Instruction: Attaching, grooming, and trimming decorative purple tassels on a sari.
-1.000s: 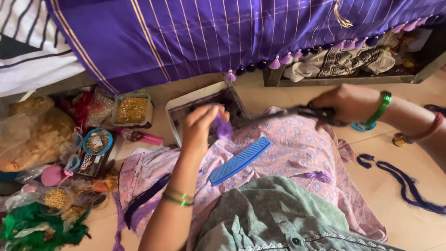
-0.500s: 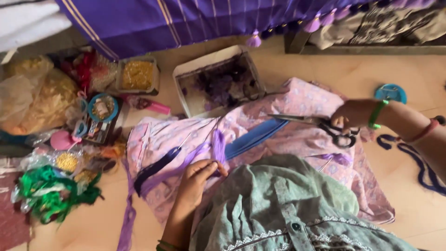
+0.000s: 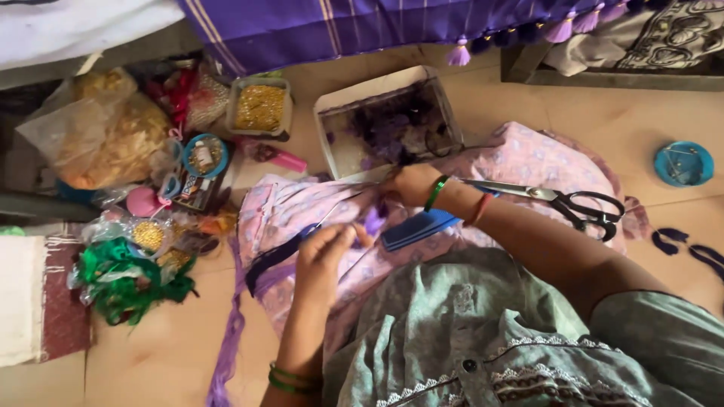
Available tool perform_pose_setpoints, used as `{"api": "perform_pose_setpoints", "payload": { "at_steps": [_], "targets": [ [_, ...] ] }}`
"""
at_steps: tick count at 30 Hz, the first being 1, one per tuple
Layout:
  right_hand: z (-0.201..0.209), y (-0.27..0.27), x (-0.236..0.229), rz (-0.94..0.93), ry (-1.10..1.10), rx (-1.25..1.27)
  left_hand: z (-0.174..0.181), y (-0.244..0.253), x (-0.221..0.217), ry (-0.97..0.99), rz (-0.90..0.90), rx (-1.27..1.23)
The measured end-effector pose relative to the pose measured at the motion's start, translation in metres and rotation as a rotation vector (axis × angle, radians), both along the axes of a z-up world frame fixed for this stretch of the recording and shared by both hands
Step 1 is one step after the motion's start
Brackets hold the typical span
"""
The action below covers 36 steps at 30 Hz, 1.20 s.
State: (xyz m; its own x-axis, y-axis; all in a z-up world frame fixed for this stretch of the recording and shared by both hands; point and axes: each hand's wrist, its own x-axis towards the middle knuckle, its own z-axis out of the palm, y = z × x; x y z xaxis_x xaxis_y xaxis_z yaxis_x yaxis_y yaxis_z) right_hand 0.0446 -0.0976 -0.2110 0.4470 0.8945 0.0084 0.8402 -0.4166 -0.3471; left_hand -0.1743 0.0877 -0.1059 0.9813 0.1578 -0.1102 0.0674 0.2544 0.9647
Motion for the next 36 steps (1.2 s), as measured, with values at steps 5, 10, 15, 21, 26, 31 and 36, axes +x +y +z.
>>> {"api": "perform_pose_setpoints", "payload": {
  "at_steps": [5, 10, 15, 21, 26, 31, 36],
  "targets": [
    [0.022, -0.039, 0.047, -0.133, 0.014, -0.003, 0.043, 0.013, 0.043, -0.131, 0.081, 0.077],
    [0.092, -0.135, 0.081, -0.285, -0.271, 0.417, 0.048, -0.005, 0.1, -0.326, 0.261, 0.675],
    [0.115, -0.27, 0.07, -0.594, -0.367, 0.538, -0.01, -0.078, 0.105, -0.434, -0.005, 0.743],
    [0.121, -0.418, 0.014, -0.956, -0.435, 0.824, -0.075, -0.197, 0.101, -0.383, -0.571, 0.61],
    [0.157, -0.419, -0.061, -1.056, -0.385, 0.902, -0.066, -0.264, 0.095, -0.414, -0.896, 0.876],
    [0.164, -0.397, -0.104, -1.046, -0.509, 0.783, -0.09, -0.281, 0.095, -0.515, -0.746, 0.999],
    [0.101, -0.485, -0.108, -1.151, -0.419, 0.864, -0.093, -0.226, 0.109, -0.21, -0.703, 0.471]
  ]
}}
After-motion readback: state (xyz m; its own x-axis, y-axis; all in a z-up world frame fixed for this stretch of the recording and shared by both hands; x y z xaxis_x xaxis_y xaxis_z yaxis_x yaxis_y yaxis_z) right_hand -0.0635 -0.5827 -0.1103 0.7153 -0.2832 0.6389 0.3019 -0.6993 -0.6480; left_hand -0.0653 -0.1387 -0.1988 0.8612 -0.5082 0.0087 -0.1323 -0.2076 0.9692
